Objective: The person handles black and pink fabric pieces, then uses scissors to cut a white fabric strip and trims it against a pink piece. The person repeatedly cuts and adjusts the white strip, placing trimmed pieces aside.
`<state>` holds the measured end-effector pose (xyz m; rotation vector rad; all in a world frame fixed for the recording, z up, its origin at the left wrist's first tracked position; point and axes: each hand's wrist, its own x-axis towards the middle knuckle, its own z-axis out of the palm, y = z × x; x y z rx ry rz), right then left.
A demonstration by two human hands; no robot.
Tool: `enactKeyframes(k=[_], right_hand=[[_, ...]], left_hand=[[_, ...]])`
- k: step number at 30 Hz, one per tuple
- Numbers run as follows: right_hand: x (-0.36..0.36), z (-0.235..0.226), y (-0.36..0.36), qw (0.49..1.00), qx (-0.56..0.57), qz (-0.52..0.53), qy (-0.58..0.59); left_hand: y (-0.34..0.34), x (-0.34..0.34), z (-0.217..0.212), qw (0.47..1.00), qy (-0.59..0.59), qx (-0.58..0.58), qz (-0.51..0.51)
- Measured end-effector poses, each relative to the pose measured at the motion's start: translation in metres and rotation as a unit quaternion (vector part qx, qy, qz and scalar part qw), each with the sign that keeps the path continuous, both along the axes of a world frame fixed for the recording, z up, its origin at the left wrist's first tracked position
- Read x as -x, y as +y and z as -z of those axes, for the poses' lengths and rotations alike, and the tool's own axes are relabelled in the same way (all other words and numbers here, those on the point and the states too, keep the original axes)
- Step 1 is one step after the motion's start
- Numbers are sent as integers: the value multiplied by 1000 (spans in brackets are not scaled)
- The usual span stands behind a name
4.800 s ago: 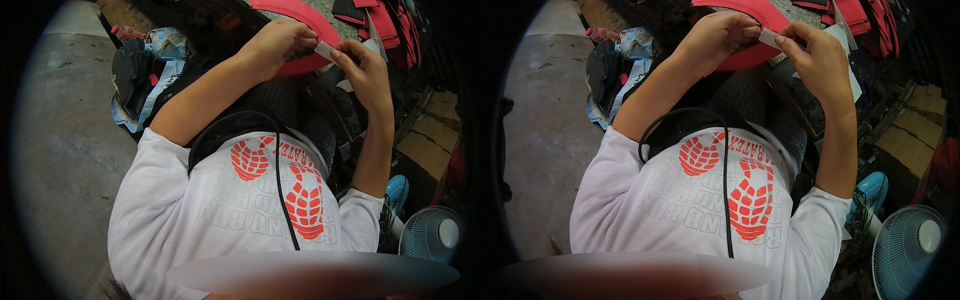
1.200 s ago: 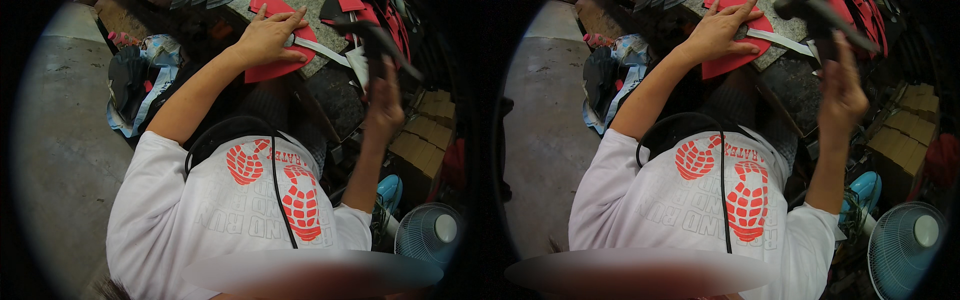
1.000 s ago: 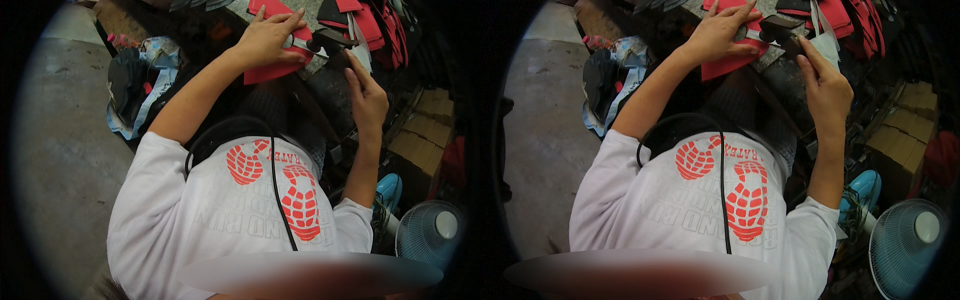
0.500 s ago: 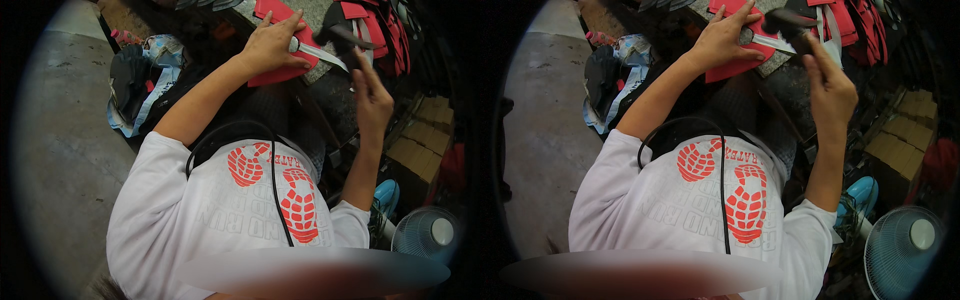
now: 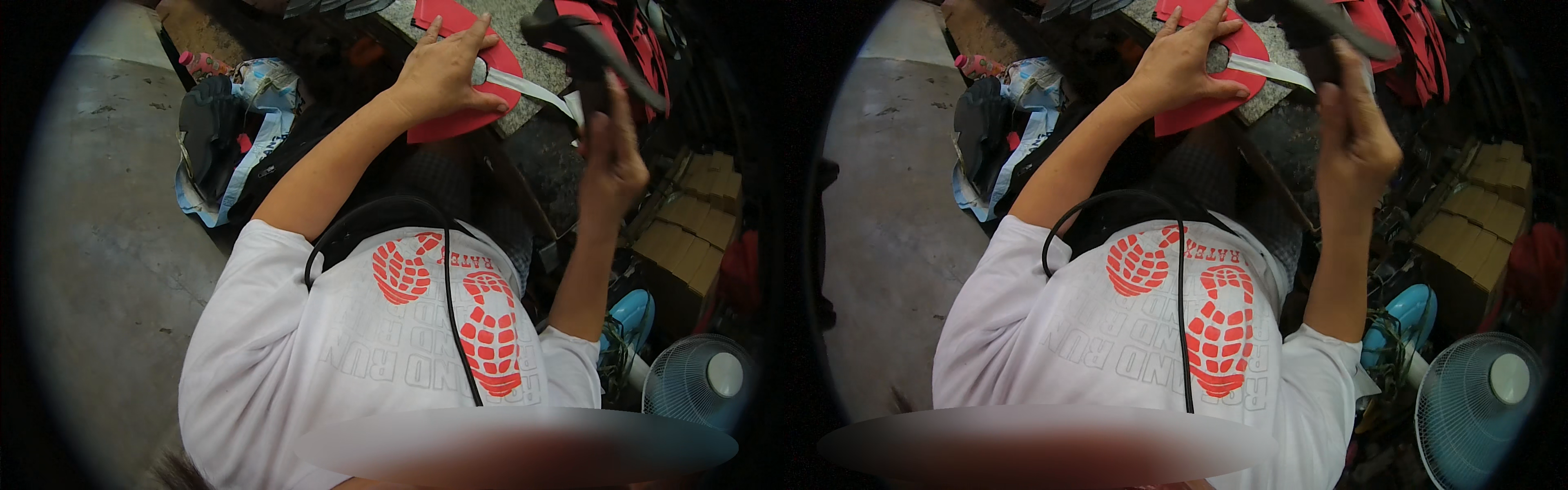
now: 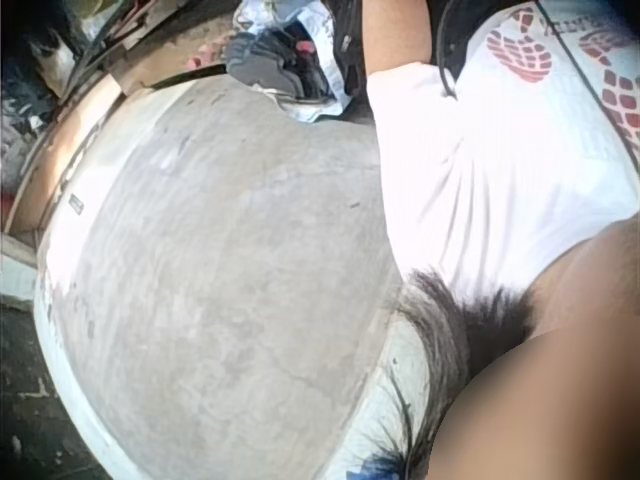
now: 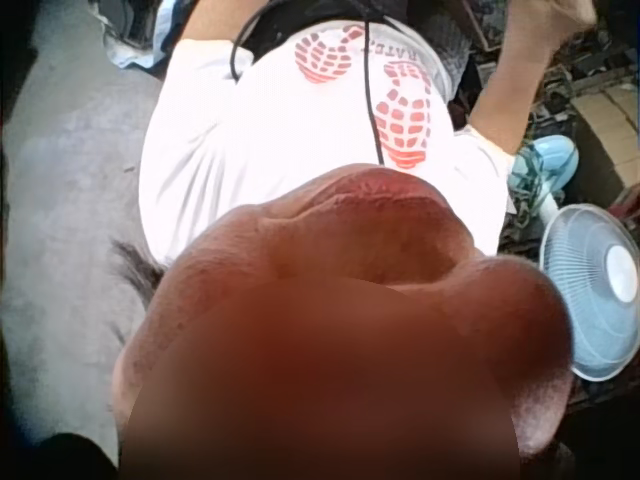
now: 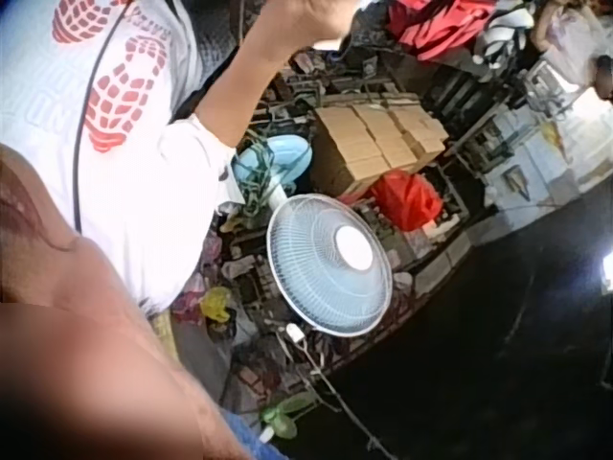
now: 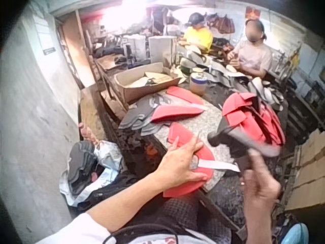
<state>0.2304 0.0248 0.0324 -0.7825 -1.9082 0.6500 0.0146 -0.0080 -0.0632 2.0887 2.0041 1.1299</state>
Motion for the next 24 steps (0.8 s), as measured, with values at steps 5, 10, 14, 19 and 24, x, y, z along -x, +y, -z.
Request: enactKeyframes(k=[5,10,14,19,24], right_hand=[[-3,5,5,940,-31,50,-337],[-33,12,2,995,52,53,-68],[-29,22,-2,961,45,82,-262],[-39,3,2,981,-6,79,-177],[-22,26,0,974,-97,39,-200]], left_hand=[[-1,-2,-2,1000,-6,17,-1],[-3,-1,-3,1000,-1,-1,-2],[-1,0,-1,1000,4,-3,2],[0,-2,-1,1000,10,-4,-4],[-3,-1,-6,1000,-3,17,1]])
